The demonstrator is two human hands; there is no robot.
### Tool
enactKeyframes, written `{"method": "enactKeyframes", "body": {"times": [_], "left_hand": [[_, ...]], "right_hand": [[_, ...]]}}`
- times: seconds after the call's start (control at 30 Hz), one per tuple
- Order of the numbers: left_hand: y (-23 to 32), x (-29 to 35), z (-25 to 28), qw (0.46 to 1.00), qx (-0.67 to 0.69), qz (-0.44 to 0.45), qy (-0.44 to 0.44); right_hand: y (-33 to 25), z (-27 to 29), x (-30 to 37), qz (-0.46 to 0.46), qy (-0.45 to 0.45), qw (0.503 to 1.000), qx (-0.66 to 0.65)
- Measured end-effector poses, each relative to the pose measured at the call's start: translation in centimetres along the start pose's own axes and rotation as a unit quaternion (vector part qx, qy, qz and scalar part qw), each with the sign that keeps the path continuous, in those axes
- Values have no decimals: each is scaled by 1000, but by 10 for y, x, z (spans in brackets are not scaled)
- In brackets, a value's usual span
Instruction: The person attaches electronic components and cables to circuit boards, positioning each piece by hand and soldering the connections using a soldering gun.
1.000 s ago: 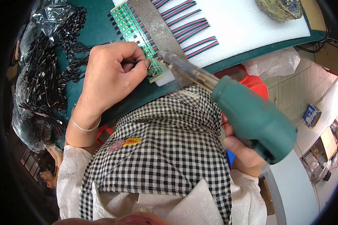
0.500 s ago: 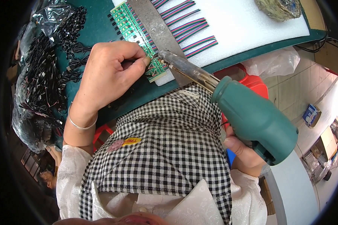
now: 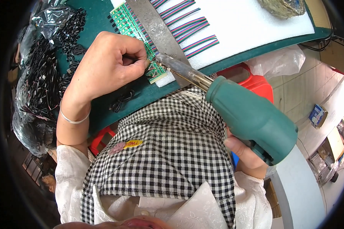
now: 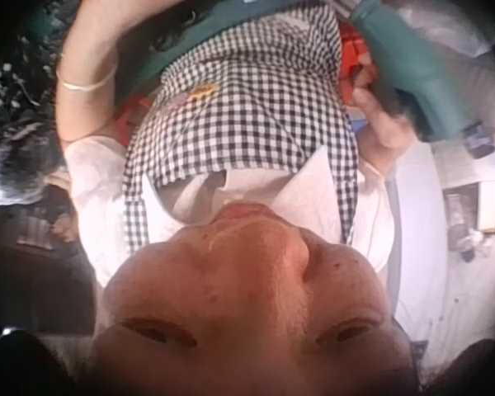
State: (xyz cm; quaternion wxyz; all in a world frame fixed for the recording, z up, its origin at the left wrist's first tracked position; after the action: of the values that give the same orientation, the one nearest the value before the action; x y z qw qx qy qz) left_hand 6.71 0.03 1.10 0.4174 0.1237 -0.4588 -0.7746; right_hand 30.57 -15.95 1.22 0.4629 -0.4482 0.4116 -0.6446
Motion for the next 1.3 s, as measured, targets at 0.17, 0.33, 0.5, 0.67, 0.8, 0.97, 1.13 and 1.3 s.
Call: {"method": "enactKeyframes", "body": {"times": [0.17,0.33,0.5,0.67,0.8,0.97,1.13,1.3], "left_hand": [[0,-2,-1,1000,-10,5,-8],[-2,-1,-2,1000,0,-10,6],[-2,-1,-2,1000,3,-3,6],[-2,-1,-2,1000,2,-9,11],[-2,-1,-2,1000,0,-12,15],[-2,0,-2,1000,0,-6,10],[-3,1,-2,1000,2,-9,14],[-2,-2,-5,1000,-2,-7,13]], "right_hand": [[2,4,-2,-1,-20,1000,12],[1,6,2,8,-30,994,106],[2,4,1,3,-20,997,73],[-11,-8,-6,-28,61,997,-34],[-10,-4,-4,-28,61,998,-11],[-5,-4,-1,-39,46,998,-19],[1,3,-1,38,-22,994,99],[-5,-5,-6,1,51,998,-30]]}}
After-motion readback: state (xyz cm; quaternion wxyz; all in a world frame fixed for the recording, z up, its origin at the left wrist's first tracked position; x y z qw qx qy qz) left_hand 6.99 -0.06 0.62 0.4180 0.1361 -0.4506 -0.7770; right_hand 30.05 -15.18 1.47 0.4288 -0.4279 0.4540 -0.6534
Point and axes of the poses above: each hand's wrist, its own x-axis away from the middle knuckle, its own z-axis out of the back of the hand, y = z × x, the point moved 4 cm from there along -x, towards the middle knuckle, and after that the axes turned 13 degrees about x, right-handed, at the moved point
